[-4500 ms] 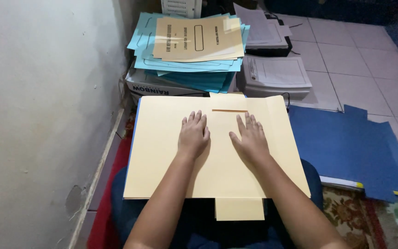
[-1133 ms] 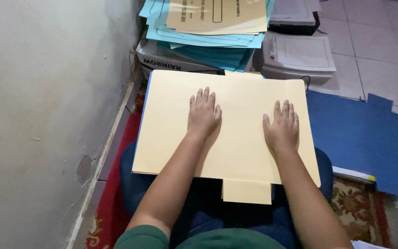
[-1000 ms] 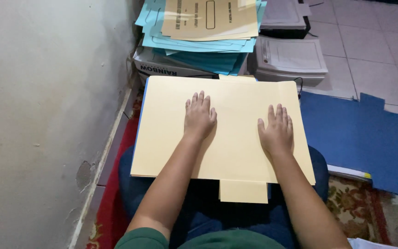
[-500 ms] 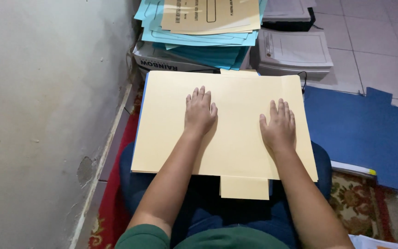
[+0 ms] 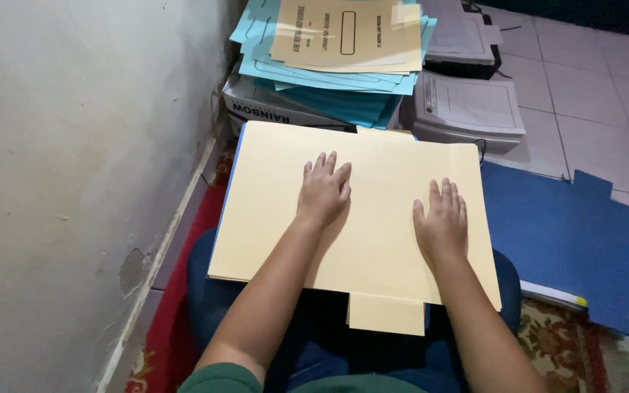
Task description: Folding flat paper folders along pre-scored lines and stacking them.
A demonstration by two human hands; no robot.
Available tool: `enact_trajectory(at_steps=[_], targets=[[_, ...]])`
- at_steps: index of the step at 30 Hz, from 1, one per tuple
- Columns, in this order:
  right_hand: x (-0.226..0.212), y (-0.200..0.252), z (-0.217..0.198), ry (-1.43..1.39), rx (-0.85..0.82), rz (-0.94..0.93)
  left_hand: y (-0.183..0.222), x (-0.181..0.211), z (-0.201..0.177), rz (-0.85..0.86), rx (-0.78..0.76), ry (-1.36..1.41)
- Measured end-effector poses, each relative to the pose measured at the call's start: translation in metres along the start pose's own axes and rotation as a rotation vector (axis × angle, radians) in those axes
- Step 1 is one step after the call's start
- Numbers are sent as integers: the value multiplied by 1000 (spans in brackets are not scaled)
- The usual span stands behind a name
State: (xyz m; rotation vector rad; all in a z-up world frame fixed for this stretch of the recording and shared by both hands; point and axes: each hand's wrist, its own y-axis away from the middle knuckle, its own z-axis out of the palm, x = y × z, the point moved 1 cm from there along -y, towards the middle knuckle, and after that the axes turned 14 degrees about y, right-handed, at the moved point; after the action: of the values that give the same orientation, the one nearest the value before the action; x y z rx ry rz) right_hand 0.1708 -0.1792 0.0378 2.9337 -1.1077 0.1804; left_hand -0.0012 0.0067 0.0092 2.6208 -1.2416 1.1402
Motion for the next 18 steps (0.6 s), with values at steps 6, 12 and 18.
enact_trajectory(at_steps=[6,12,18], targets=[[-7,9,-9,-55,10,-81,2,-3,4,10,-13,-9],[-9,7,-5,-28,60,-134,0,6,0,-40,-76,-49],[-11,-8,28,211,91,-157,-21,5,10,-26,-160,-205]])
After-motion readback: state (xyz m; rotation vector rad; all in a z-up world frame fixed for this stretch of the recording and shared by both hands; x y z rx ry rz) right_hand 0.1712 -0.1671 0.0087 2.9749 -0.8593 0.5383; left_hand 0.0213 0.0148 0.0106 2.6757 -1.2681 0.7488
